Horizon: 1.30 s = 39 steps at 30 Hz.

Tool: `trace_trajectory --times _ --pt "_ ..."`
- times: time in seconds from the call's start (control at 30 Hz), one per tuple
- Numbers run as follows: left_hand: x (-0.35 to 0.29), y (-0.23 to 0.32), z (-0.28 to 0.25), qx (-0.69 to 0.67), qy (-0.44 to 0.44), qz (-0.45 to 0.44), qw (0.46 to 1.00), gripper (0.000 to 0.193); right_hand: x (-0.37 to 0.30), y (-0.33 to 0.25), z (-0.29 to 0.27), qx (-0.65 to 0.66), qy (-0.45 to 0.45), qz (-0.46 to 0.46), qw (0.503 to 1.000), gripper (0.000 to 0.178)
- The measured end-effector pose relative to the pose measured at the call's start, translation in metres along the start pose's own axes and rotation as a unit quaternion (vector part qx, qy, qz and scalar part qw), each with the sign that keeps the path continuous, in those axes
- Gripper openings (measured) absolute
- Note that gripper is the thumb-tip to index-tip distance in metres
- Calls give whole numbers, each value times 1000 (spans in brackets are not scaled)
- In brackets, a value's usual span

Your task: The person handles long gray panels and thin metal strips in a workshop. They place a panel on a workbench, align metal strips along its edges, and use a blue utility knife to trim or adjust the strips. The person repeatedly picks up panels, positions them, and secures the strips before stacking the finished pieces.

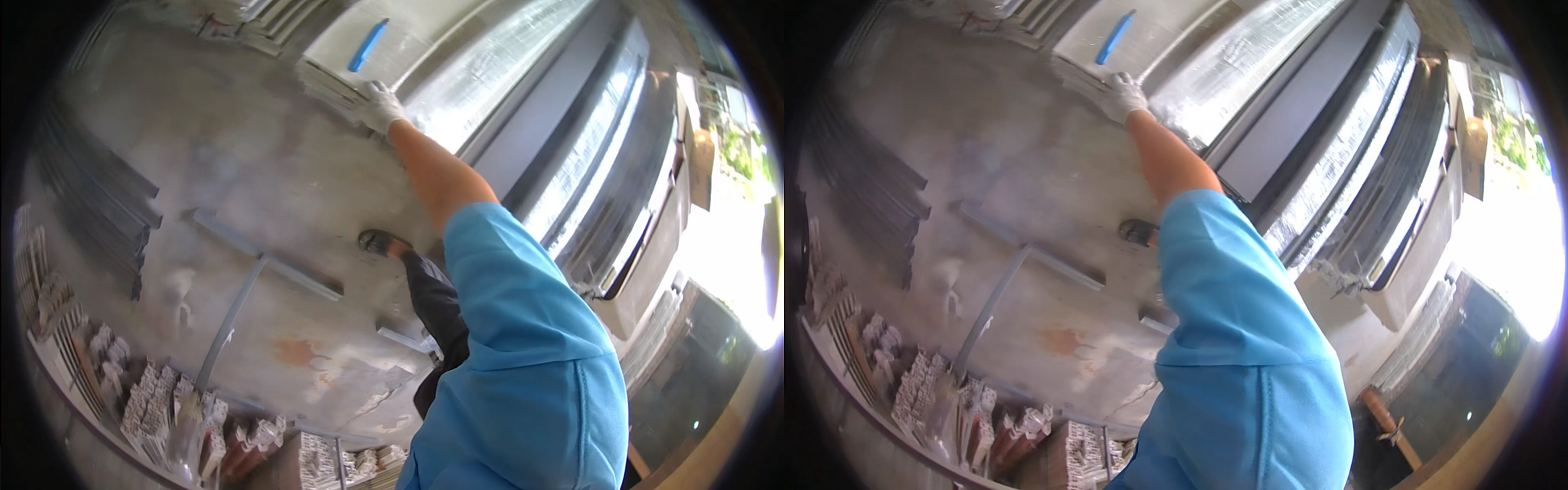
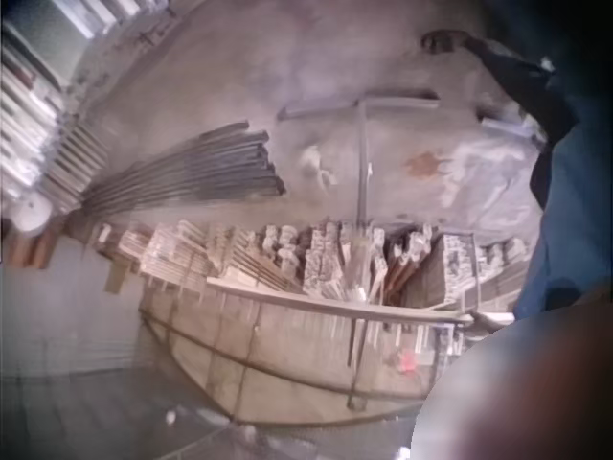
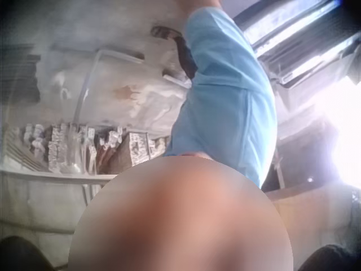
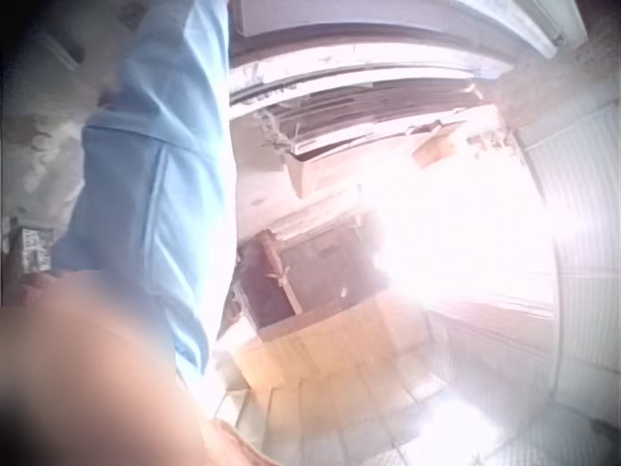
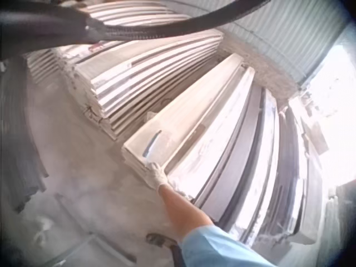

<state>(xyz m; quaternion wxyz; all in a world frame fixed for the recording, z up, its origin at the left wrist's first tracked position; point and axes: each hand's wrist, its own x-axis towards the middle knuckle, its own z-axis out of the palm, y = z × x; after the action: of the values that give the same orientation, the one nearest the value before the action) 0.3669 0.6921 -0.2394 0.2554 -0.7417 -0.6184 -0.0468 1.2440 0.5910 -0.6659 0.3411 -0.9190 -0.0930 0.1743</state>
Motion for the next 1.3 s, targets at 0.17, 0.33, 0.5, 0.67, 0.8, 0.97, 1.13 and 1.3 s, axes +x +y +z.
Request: trace_trajectory --times 0.17,0.33,0.5,0.67,0.8,0.97,1.13,1.3 --pt "-20 -12 -44 -110 -49 -106 987 50 -2 16 -7 323 -213 9 922 32" --pt "-35 2 -53 171 -94 -137 971 63 -76 36 -29 356 -364 131 851 33" --pt "-20 32 -55 131 -107 -258 951 70 -180 43 3 262 -396 1 880 36" --pt "-20 46 -71 84 -91 -267 956 69 -297 -59 37 113 -558 -48 820 35" --pt "-43 50 -89 27 -24 -178 983 60 -387 -191 47 68 -600 -208 769 36" --pt "-126 59 -101 -544 -154 -354 745 68 -508 -371 22 73 -526 -459 712 33" --pt "-224 19 -94 -762 213 -597 133 75 -674 -535 44 138 -532 -669 500 30" --pt "-237 -21 -119 -629 534 -558 89 66 -822 -613 124 8 -367 -907 207 44"
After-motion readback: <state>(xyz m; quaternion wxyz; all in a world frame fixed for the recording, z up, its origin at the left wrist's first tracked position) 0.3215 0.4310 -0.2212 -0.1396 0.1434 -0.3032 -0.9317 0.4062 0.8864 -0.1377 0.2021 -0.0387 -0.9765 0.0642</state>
